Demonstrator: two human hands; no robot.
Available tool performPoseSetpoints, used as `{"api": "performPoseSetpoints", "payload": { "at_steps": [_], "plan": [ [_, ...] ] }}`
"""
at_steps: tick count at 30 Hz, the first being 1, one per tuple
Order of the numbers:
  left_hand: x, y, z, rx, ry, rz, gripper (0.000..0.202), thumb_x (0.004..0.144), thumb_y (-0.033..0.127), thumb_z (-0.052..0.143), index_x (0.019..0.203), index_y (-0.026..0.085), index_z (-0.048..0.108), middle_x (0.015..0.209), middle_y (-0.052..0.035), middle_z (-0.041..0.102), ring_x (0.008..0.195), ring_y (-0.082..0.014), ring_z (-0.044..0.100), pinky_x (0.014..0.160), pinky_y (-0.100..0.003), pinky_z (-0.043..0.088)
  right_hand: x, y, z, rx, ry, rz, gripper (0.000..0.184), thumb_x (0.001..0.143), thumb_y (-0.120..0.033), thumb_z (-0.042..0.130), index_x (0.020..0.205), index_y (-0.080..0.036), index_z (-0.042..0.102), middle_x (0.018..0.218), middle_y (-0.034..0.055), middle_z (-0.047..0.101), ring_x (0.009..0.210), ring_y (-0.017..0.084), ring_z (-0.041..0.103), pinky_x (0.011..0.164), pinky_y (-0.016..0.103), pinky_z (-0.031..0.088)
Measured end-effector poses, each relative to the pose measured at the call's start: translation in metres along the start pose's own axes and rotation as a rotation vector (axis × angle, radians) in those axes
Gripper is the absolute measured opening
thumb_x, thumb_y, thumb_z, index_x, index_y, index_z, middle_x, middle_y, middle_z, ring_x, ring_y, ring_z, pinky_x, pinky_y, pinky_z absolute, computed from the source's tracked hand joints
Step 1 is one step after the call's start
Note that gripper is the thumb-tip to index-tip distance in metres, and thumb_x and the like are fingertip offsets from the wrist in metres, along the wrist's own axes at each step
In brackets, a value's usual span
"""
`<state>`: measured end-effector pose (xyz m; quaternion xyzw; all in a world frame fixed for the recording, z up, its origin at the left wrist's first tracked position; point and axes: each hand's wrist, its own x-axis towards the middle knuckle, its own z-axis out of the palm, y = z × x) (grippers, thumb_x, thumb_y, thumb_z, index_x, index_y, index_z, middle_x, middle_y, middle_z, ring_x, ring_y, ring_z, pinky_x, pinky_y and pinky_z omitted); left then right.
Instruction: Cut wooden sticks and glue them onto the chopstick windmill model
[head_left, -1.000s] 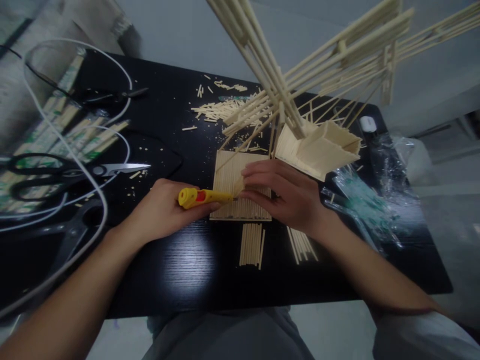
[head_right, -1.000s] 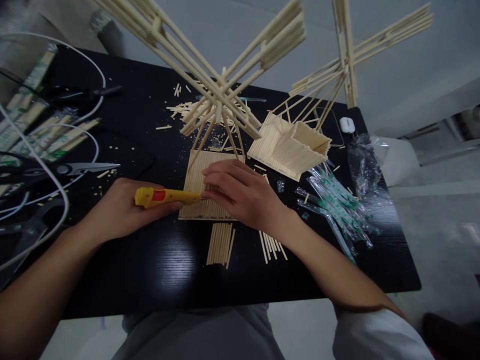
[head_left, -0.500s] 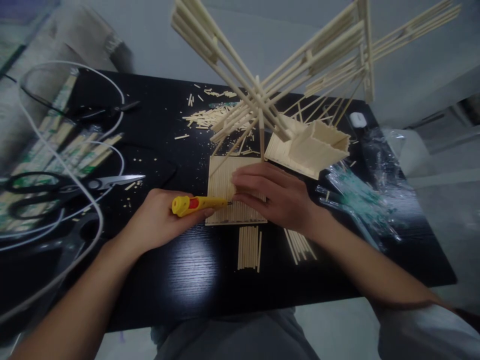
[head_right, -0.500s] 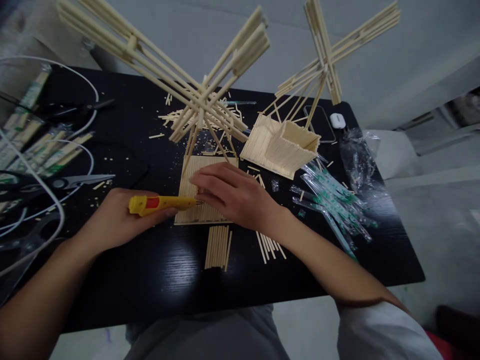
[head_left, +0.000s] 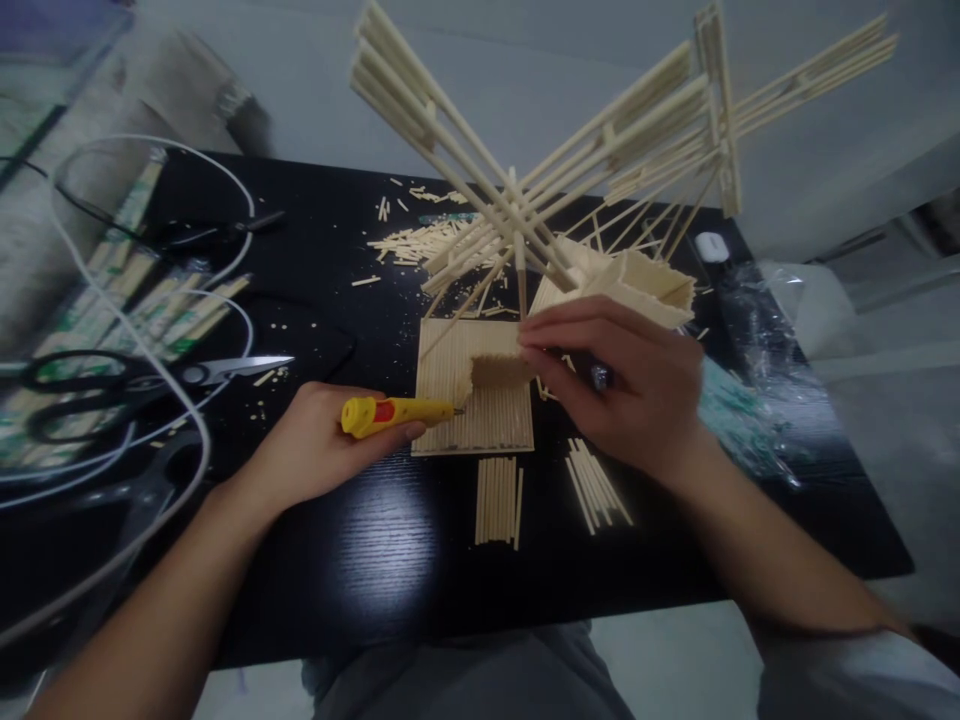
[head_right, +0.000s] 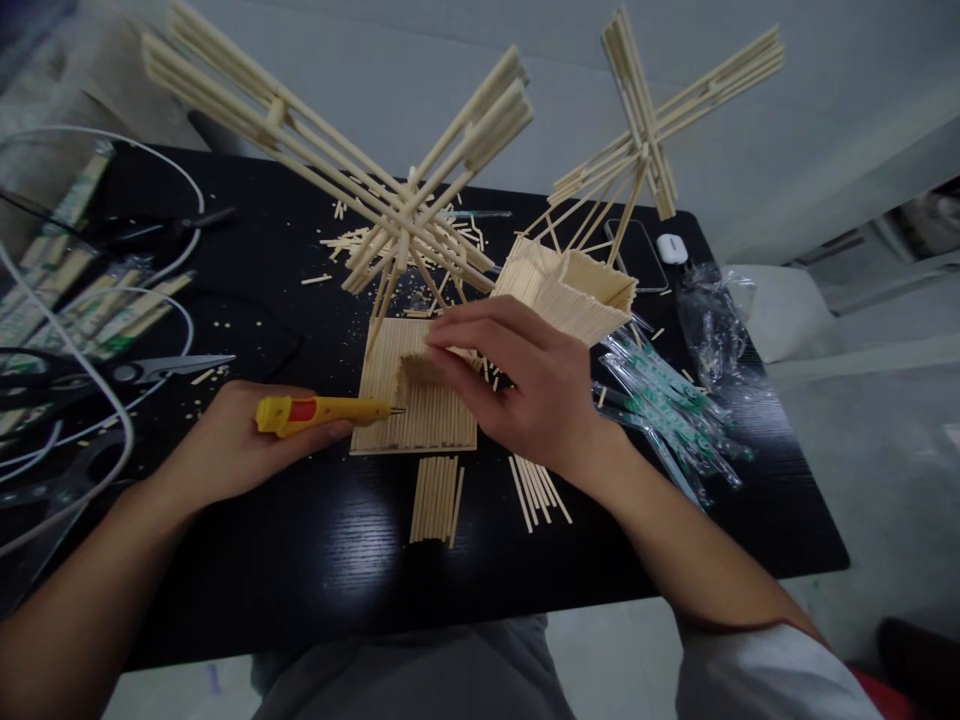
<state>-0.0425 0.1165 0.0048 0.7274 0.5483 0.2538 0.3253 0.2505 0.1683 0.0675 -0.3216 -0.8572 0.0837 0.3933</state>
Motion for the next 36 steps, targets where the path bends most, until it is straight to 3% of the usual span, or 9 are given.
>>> {"api": "performPoseSetpoints", "payload": {
  "at_steps": [3,6,10,13,15,19,25,33,36],
  "plan": [
    [0.001,0.002,-0.002,-0.039,-0.009,0.008,0.049,0.09,0.052,0.074,0.057,0.022,0.054,0.05,0.0041,0.047,0.043,-0.009,0.04,0.039,-0.026,0.029,-0.015,-0.007,-0.012,0.048,-0.131,0.031,0.007,0.099,-0.018,0.074,0.098,-0.025,0.074,0.098,0.0031,0.081,0.089,0.018,0.079,0.081,0.03,0.067],
    [0.001,0.003,-0.003,-0.067,-0.017,0.019,0.048,0.091,0.05,0.074,0.057,0.022,0.054,0.05,0.0042,0.047,0.043,-0.0089,0.039,0.039,-0.026,0.028,-0.048,-0.015,-0.013,0.076,-0.397,0.092,0.006,0.101,-0.025,0.074,0.104,-0.021,0.071,0.101,0.0046,0.079,0.089,0.018,0.078,0.078,0.03,0.067],
    [0.0,0.003,-0.003,-0.052,-0.004,0.004,0.048,0.09,0.053,0.074,0.058,0.022,0.055,0.05,0.0038,0.047,0.043,-0.0092,0.039,0.038,-0.026,0.028,-0.091,-0.032,-0.008,-0.035,-0.565,0.306,0.048,0.092,-0.039,0.085,0.129,-0.016,0.064,0.128,0.0156,0.071,0.115,0.031,0.074,0.095,0.05,0.068],
    [0.001,0.002,-0.002,-0.027,0.009,-0.009,0.048,0.089,0.053,0.074,0.058,0.022,0.056,0.049,0.0036,0.046,0.042,-0.0097,0.04,0.038,-0.026,0.028,-0.111,-0.044,-0.004,-0.093,-0.565,0.392,0.072,0.083,-0.043,0.092,0.14,-0.014,0.059,0.136,0.0207,0.065,0.121,0.037,0.071,0.098,0.058,0.066],
    [0.001,0.001,-0.002,-0.028,0.009,-0.008,0.047,0.089,0.054,0.073,0.058,0.022,0.058,0.049,0.0032,0.048,0.043,-0.0104,0.041,0.038,-0.027,0.029,-0.117,-0.048,-0.003,-0.1,-0.542,0.42,0.076,0.08,-0.042,0.094,0.142,-0.016,0.059,0.137,0.0208,0.063,0.122,0.038,0.069,0.099,0.06,0.065],
    [0.001,0.0,-0.003,-0.024,0.001,-0.013,0.042,0.088,0.055,0.074,0.064,0.022,0.064,0.053,0.0022,0.056,0.046,-0.0115,0.046,0.04,-0.026,0.033,-0.119,-0.049,-0.001,-0.083,-0.526,0.415,0.069,0.081,-0.041,0.094,0.138,-0.017,0.063,0.132,0.0188,0.064,0.119,0.037,0.069,0.097,0.06,0.065],
    [-0.002,0.0,-0.009,-0.03,-0.022,0.06,0.03,0.091,0.045,0.071,0.073,0.021,0.069,0.056,0.0033,0.055,0.048,-0.0108,0.045,0.043,-0.025,0.035,-0.118,-0.05,-0.002,-0.075,-0.562,0.382,0.064,0.085,-0.039,0.091,0.137,-0.011,0.065,0.13,0.0204,0.066,0.12,0.037,0.068,0.1,0.062,0.064],
    [0.0,0.0,-0.014,-0.01,-0.062,0.13,0.029,0.095,0.04,0.066,0.073,0.02,0.063,0.061,0.0034,0.053,0.05,-0.0103,0.047,0.047,-0.025,0.035,-0.115,-0.052,0.0,-0.003,-0.55,0.454,0.064,0.081,-0.032,0.095,0.135,-0.019,0.064,0.13,0.0161,0.069,0.12,0.034,0.07,0.102,0.058,0.064],
    [0.0,0.0,-0.014,-0.022,-0.076,0.116,0.03,0.094,0.042,0.068,0.073,0.021,0.063,0.06,0.0034,0.053,0.049,-0.0106,0.046,0.046,-0.025,0.033,-0.117,-0.054,-0.001,0.103,-0.519,0.527,0.053,0.082,-0.021,0.093,0.127,-0.022,0.064,0.12,0.0101,0.074,0.111,0.029,0.074,0.097,0.048,0.066]
  ]
}}
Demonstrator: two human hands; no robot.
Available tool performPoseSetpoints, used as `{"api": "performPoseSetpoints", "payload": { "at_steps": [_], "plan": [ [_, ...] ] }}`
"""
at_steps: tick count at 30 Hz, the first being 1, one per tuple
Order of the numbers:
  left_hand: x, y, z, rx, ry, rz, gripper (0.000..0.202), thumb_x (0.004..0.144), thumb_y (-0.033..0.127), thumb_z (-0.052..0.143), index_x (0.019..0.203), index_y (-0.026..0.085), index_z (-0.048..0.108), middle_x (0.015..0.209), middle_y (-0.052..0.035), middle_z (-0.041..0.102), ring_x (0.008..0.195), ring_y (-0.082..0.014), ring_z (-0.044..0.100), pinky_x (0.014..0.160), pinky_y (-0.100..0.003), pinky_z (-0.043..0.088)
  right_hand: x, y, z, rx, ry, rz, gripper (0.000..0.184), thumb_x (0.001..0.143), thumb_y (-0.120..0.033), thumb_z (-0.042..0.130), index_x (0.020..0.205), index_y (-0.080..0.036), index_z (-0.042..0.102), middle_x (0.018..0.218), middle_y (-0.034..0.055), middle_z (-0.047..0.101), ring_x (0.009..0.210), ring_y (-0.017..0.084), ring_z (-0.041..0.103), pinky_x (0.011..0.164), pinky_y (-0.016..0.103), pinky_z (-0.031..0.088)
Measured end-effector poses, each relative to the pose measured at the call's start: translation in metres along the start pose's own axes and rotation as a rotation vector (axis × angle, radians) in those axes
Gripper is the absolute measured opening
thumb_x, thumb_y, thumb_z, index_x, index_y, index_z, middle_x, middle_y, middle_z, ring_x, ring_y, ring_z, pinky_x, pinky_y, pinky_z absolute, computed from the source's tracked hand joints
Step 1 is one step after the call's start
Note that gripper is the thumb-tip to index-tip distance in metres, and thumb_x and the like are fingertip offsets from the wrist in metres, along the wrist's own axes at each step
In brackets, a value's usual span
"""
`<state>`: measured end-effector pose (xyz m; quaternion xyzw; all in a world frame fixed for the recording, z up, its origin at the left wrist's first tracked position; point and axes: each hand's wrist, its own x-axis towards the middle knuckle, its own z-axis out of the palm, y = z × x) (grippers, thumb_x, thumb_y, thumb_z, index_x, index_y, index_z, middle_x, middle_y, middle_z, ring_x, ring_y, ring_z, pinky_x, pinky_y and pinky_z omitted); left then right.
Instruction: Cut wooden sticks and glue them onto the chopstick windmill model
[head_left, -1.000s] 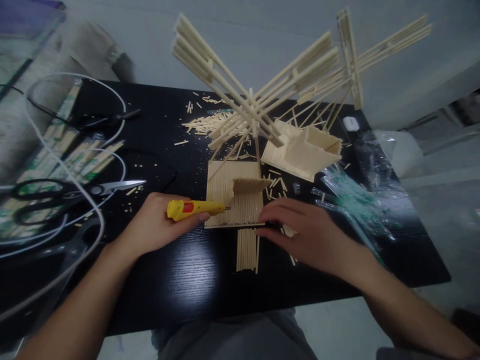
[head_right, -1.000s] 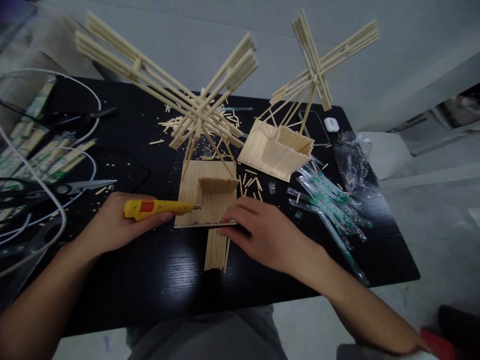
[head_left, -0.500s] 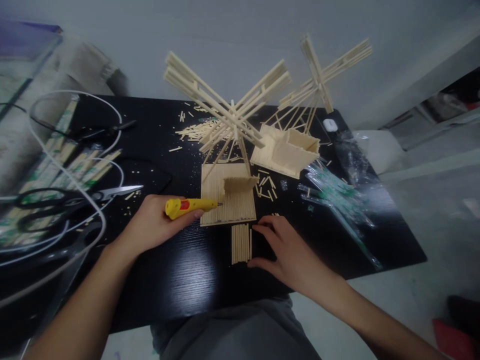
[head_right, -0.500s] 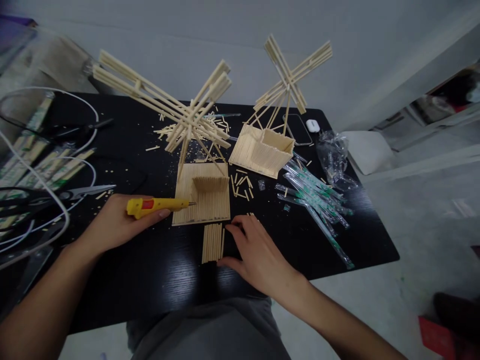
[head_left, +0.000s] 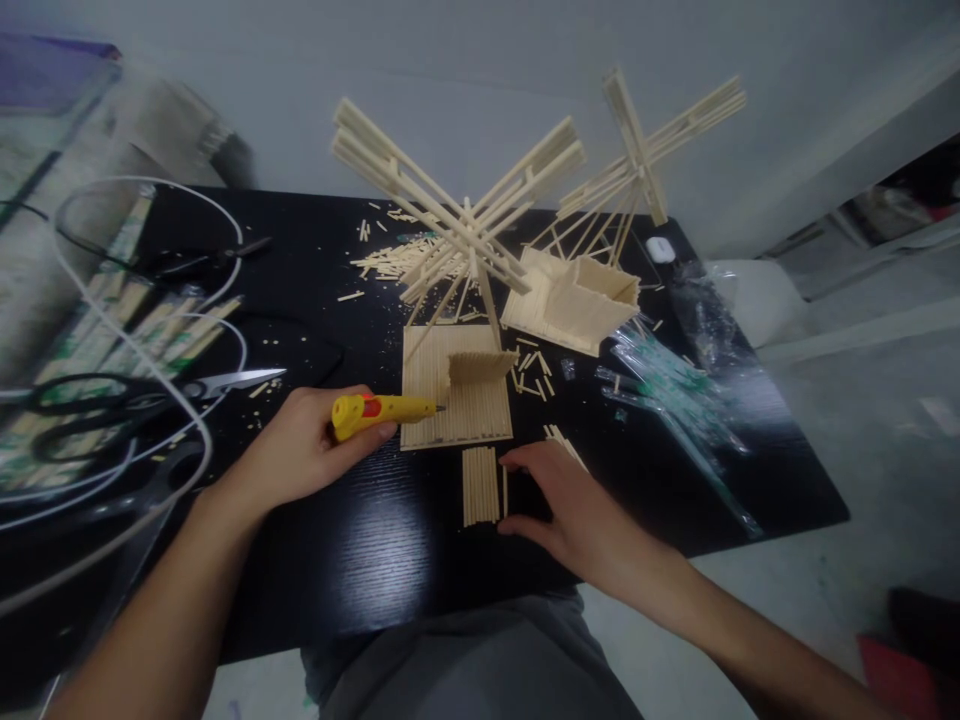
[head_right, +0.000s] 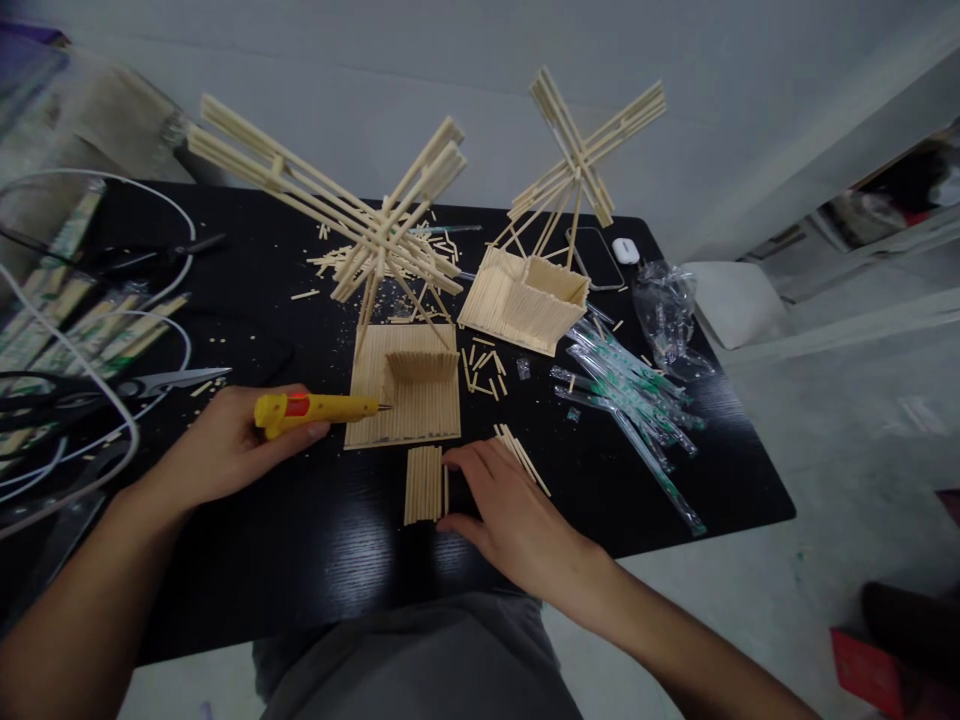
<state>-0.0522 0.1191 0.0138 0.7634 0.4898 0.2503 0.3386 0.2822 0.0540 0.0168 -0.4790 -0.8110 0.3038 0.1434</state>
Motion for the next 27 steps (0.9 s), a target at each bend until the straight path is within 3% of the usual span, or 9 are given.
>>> {"api": "performPoseSetpoints", "payload": {
  "at_steps": [5,8,10,13,18,27],
  "plan": [
    [0.0,-0.001,0.002,0.001,0.018,-0.052,0.036,0.093,0.047,0.07,0.069,0.022,0.062,0.055,0.0041,0.051,0.047,-0.0104,0.043,0.044,-0.026,0.032,0.002,-0.004,-0.008,0.292,0.035,0.078,0.021,0.097,-0.02,0.076,0.114,-0.027,0.064,0.089,-0.0024,0.079,0.075,0.017,0.078,0.072,0.03,0.066],
    [0.0,-0.002,0.004,0.029,0.034,-0.058,0.04,0.091,0.049,0.072,0.065,0.022,0.06,0.053,0.0042,0.05,0.046,-0.01,0.042,0.043,-0.026,0.03,0.018,-0.006,-0.018,0.318,0.195,0.051,0.024,0.095,-0.027,0.079,0.116,-0.027,0.066,0.09,-0.0016,0.081,0.079,0.019,0.081,0.072,0.029,0.066],
    [0.001,-0.002,0.005,0.033,0.044,-0.058,0.04,0.091,0.05,0.072,0.064,0.022,0.06,0.052,0.0044,0.049,0.045,-0.0097,0.041,0.043,-0.027,0.028,0.035,-0.006,-0.024,0.274,0.306,-0.02,0.018,0.094,-0.029,0.082,0.107,-0.025,0.07,0.089,-0.0009,0.082,0.079,0.019,0.081,0.073,0.029,0.066],
    [0.002,-0.002,0.006,0.036,0.054,-0.051,0.038,0.092,0.049,0.072,0.066,0.023,0.061,0.053,0.0044,0.051,0.044,-0.0095,0.042,0.043,-0.028,0.029,0.062,-0.004,-0.028,0.178,0.339,-0.127,0.009,0.094,-0.024,0.081,0.098,-0.024,0.073,0.089,-0.0016,0.083,0.075,0.015,0.079,0.067,0.024,0.061],
    [0.002,-0.005,0.007,0.04,0.033,-0.055,0.04,0.094,0.049,0.07,0.066,0.022,0.059,0.054,0.0044,0.054,0.045,-0.0091,0.045,0.047,-0.027,0.031,0.092,0.002,-0.02,0.167,0.316,-0.255,0.006,0.096,-0.02,0.078,0.1,-0.023,0.073,0.093,-0.0008,0.082,0.077,0.014,0.078,0.074,0.024,0.063],
    [0.003,-0.005,0.008,0.055,0.012,-0.042,0.047,0.095,0.053,0.07,0.063,0.021,0.057,0.053,0.0047,0.052,0.045,-0.009,0.045,0.047,-0.027,0.03,0.093,0.011,-0.004,0.082,0.362,-0.294,0.006,0.096,-0.02,0.079,0.099,-0.024,0.076,0.091,-0.0011,0.084,0.078,0.016,0.08,0.071,0.025,0.064]
  ]
}}
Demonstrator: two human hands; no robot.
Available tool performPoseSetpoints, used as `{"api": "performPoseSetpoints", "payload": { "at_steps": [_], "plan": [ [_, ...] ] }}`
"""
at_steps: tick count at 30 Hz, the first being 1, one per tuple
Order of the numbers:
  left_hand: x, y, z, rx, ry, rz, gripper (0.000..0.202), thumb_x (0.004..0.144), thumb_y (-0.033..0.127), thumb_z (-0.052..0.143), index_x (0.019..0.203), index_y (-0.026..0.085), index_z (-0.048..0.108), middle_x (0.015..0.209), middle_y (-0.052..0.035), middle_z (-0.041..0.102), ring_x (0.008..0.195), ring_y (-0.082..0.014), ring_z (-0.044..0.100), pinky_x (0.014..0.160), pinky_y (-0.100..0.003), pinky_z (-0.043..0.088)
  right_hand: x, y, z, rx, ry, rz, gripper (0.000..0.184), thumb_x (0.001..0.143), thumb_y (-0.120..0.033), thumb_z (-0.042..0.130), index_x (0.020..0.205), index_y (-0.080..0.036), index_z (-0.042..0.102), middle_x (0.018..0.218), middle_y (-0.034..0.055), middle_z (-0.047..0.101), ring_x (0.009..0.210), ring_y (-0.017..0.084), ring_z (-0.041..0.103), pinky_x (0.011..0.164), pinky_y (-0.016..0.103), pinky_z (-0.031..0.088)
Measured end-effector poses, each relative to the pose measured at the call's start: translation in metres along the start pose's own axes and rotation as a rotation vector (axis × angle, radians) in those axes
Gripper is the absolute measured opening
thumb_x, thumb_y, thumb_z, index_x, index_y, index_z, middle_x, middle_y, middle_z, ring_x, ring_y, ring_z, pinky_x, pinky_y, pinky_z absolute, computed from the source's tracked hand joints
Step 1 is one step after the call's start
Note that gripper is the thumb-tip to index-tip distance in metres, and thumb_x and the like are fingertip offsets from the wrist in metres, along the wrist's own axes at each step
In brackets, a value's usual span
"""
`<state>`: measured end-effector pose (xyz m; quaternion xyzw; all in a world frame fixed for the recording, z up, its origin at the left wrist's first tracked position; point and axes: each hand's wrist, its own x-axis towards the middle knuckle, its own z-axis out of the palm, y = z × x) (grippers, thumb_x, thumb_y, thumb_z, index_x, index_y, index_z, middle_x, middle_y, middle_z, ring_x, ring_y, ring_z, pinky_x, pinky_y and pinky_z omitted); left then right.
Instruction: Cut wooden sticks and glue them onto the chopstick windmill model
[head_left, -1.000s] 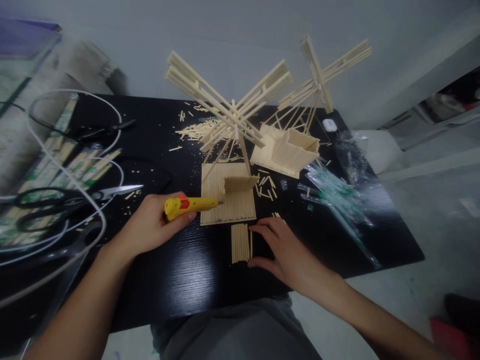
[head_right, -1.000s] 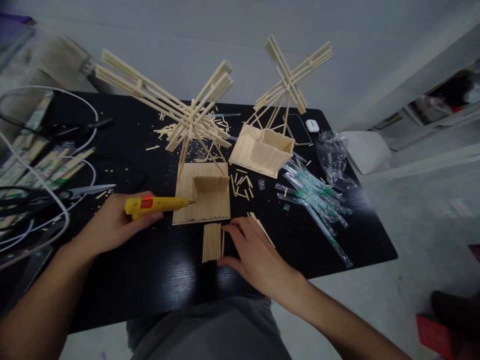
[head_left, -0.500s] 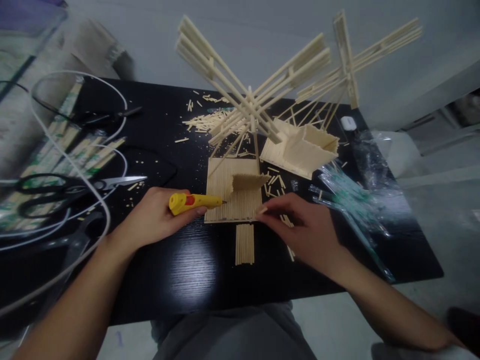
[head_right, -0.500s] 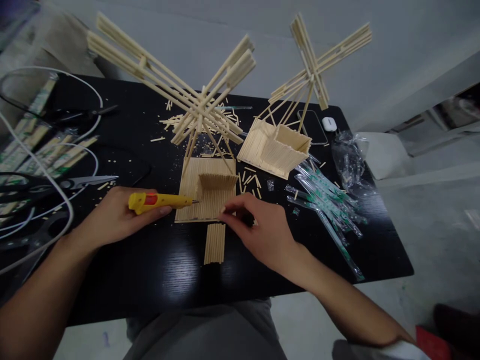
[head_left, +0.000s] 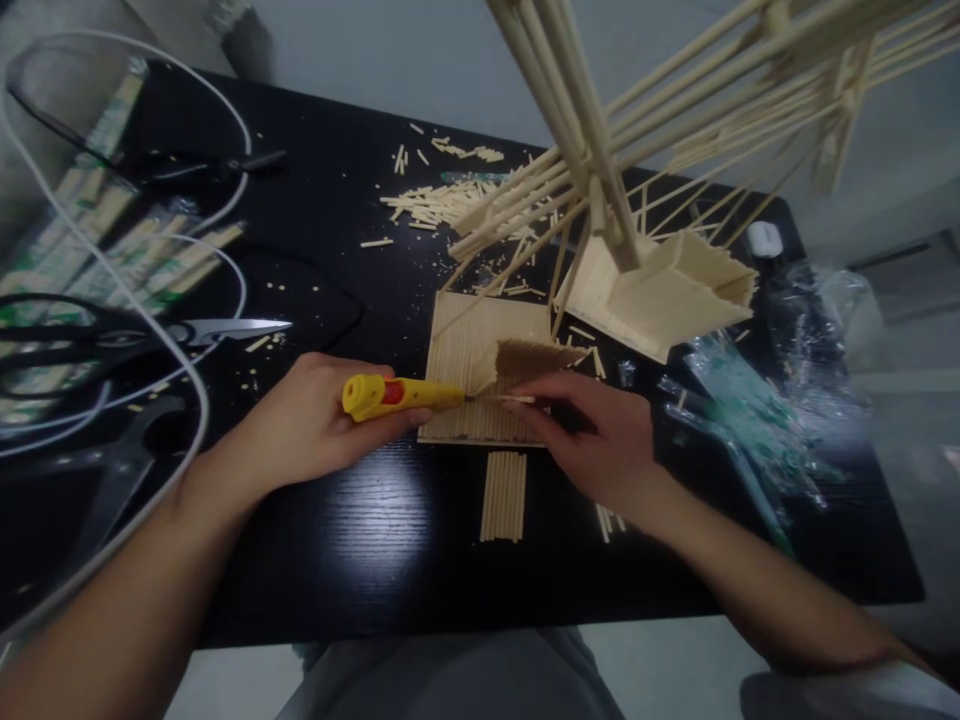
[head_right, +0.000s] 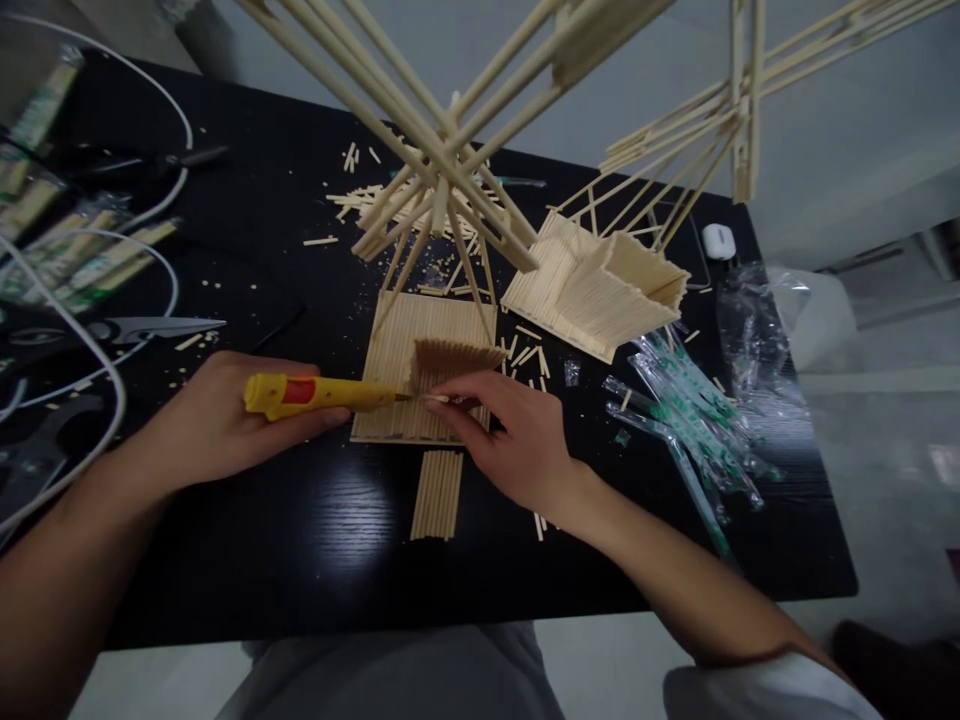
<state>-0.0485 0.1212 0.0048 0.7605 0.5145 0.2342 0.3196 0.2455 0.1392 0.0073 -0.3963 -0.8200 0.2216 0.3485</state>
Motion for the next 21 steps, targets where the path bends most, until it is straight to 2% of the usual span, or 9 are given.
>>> {"api": "performPoseSetpoints", "payload": {
  "at_steps": [9,21],
  "plan": [
    [0.0009,0.0038,-0.0035,0.027,-0.017,-0.017,0.042,0.094,0.047,0.07,0.064,0.021,0.058,0.053,0.0058,0.051,0.045,-0.0078,0.044,0.048,-0.024,0.031,-0.001,-0.0027,0.0038,0.02,0.009,-0.062,0.013,0.093,-0.014,0.081,0.101,-0.024,0.077,0.095,-0.001,0.085,0.085,0.016,0.082,0.077,0.024,0.066],
    [0.0006,0.0057,-0.0043,0.001,-0.03,-0.058,0.042,0.092,0.049,0.071,0.064,0.021,0.059,0.05,0.0052,0.048,0.045,-0.0083,0.042,0.047,-0.026,0.028,-0.0019,-0.0032,0.01,-0.032,0.018,-0.106,0.01,0.096,-0.016,0.08,0.102,-0.023,0.075,0.097,-0.0004,0.085,0.085,0.015,0.082,0.08,0.024,0.066]
  ]
}}
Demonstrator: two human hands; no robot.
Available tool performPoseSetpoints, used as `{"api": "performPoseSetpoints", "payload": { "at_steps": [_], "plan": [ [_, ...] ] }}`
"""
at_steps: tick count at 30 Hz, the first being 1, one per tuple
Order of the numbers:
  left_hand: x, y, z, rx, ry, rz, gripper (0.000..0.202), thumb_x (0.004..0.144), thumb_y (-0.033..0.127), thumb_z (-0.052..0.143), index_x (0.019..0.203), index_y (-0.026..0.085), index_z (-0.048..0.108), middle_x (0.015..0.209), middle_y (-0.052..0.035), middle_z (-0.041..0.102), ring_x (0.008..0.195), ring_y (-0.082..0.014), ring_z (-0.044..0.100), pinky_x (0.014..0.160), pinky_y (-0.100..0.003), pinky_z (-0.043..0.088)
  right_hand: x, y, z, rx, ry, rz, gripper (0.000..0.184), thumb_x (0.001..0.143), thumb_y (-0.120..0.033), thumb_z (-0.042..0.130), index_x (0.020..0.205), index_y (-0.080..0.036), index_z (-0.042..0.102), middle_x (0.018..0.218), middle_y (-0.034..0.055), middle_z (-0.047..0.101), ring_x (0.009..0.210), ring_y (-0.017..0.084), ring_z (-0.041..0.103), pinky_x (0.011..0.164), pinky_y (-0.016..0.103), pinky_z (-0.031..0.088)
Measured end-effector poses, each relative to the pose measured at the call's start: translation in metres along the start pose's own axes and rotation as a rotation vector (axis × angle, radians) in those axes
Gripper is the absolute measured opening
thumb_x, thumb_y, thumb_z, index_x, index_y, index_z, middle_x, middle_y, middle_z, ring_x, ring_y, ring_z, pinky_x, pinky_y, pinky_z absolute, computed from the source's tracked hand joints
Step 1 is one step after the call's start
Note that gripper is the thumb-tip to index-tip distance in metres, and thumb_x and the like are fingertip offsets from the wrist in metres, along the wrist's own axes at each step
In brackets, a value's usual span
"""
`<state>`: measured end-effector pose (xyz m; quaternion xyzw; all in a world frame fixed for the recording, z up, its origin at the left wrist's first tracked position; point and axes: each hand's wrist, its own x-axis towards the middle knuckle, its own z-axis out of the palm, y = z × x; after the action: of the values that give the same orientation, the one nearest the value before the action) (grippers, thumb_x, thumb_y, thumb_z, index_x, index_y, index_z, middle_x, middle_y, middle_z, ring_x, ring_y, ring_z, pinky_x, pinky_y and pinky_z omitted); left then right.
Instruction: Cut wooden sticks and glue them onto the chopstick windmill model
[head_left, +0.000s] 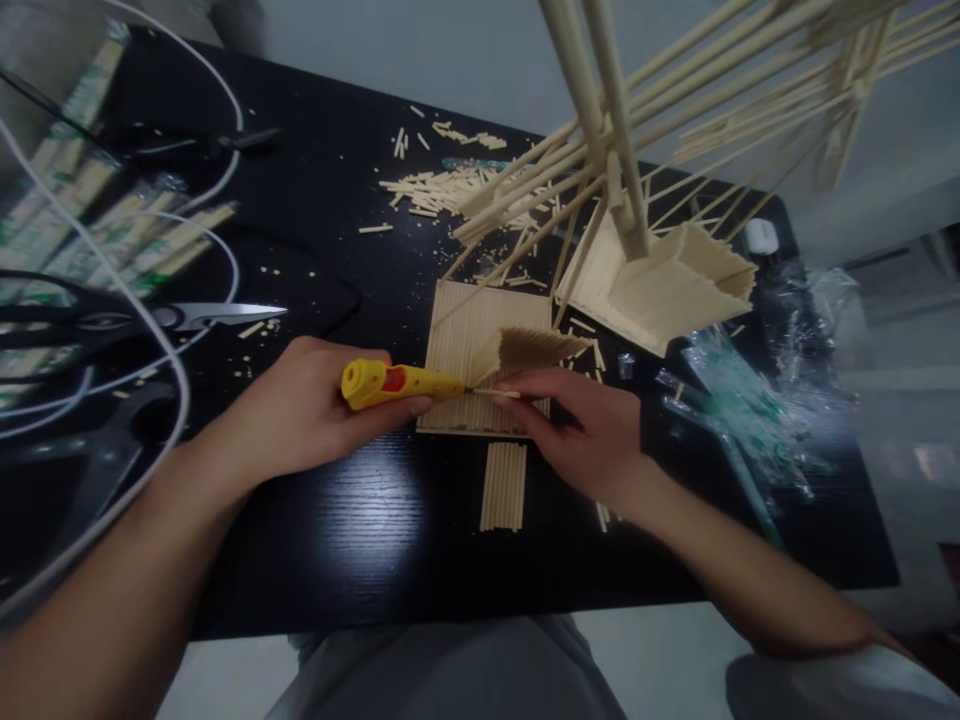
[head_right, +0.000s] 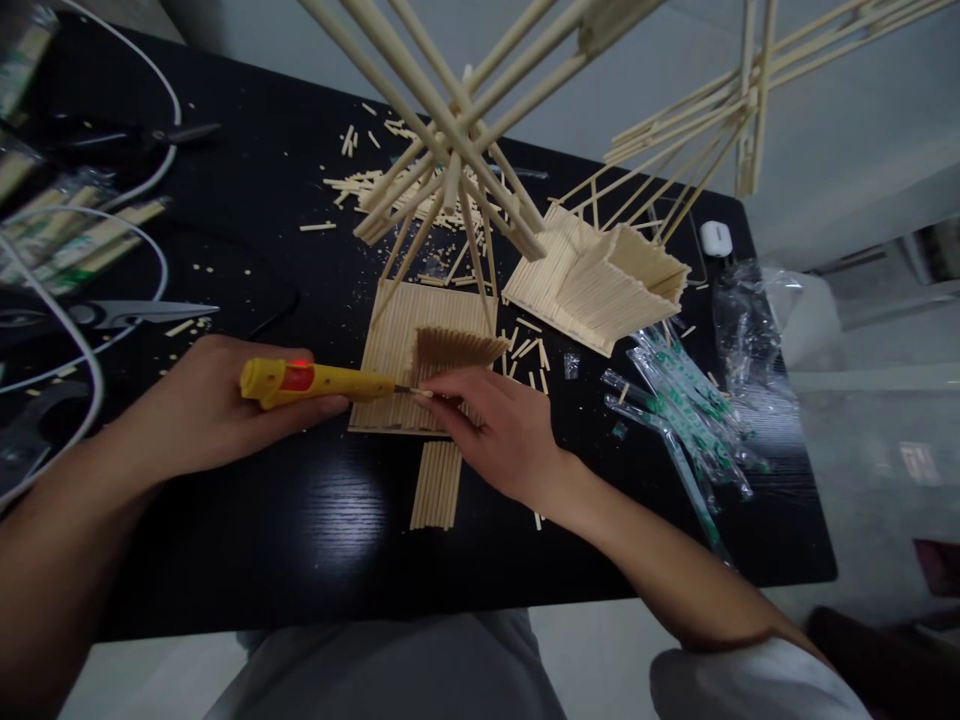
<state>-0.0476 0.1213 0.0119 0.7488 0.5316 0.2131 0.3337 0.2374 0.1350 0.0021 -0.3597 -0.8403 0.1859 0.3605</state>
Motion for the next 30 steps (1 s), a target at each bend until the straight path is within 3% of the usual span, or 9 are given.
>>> {"api": "performPoseSetpoints", "payload": {
  "at_steps": [9,17,23,26,30],
  "plan": [
    [-0.002,-0.003,-0.003,-0.004,0.037,-0.049,0.04,0.088,0.053,0.074,0.065,0.023,0.064,0.049,0.0047,0.051,0.043,-0.009,0.042,0.045,-0.027,0.028,0.003,-0.006,0.003,-0.085,0.006,-0.026,0.006,0.098,-0.018,0.078,0.101,-0.022,0.075,0.094,-0.0023,0.085,0.078,0.012,0.08,0.074,0.02,0.063],
    [-0.004,0.001,-0.009,0.062,0.058,-0.119,0.049,0.086,0.062,0.072,0.06,0.021,0.063,0.047,0.0036,0.05,0.043,-0.0095,0.04,0.045,-0.028,0.027,0.008,-0.009,0.006,-0.179,0.016,-0.028,0.005,0.099,-0.022,0.077,0.103,-0.023,0.074,0.09,-0.0032,0.083,0.071,0.011,0.078,0.07,0.019,0.061],
    [-0.006,-0.002,-0.008,0.035,0.136,-0.174,0.047,0.085,0.062,0.072,0.061,0.022,0.062,0.049,0.0029,0.051,0.044,-0.0099,0.042,0.044,-0.029,0.026,0.01,-0.003,0.007,-0.27,0.079,-0.229,0.025,0.098,-0.018,0.079,0.12,-0.023,0.069,0.099,-0.0007,0.084,0.081,0.013,0.08,0.08,0.02,0.063],
    [-0.005,-0.001,-0.007,0.034,0.162,-0.148,0.048,0.085,0.061,0.073,0.059,0.023,0.061,0.048,0.0033,0.049,0.043,-0.0093,0.039,0.044,-0.029,0.026,0.014,0.0,-0.002,-0.316,-0.015,-0.298,0.027,0.1,-0.013,0.074,0.126,-0.022,0.069,0.107,0.0016,0.084,0.093,0.015,0.08,0.087,0.022,0.063],
    [-0.003,0.0,-0.004,0.021,0.17,-0.132,0.047,0.085,0.059,0.075,0.06,0.022,0.06,0.048,0.0038,0.047,0.043,-0.0087,0.036,0.045,-0.03,0.025,0.023,0.0,-0.015,-0.314,-0.11,-0.372,0.024,0.1,-0.013,0.073,0.123,-0.022,0.072,0.107,0.003,0.082,0.094,0.016,0.079,0.085,0.025,0.064]
  ]
}}
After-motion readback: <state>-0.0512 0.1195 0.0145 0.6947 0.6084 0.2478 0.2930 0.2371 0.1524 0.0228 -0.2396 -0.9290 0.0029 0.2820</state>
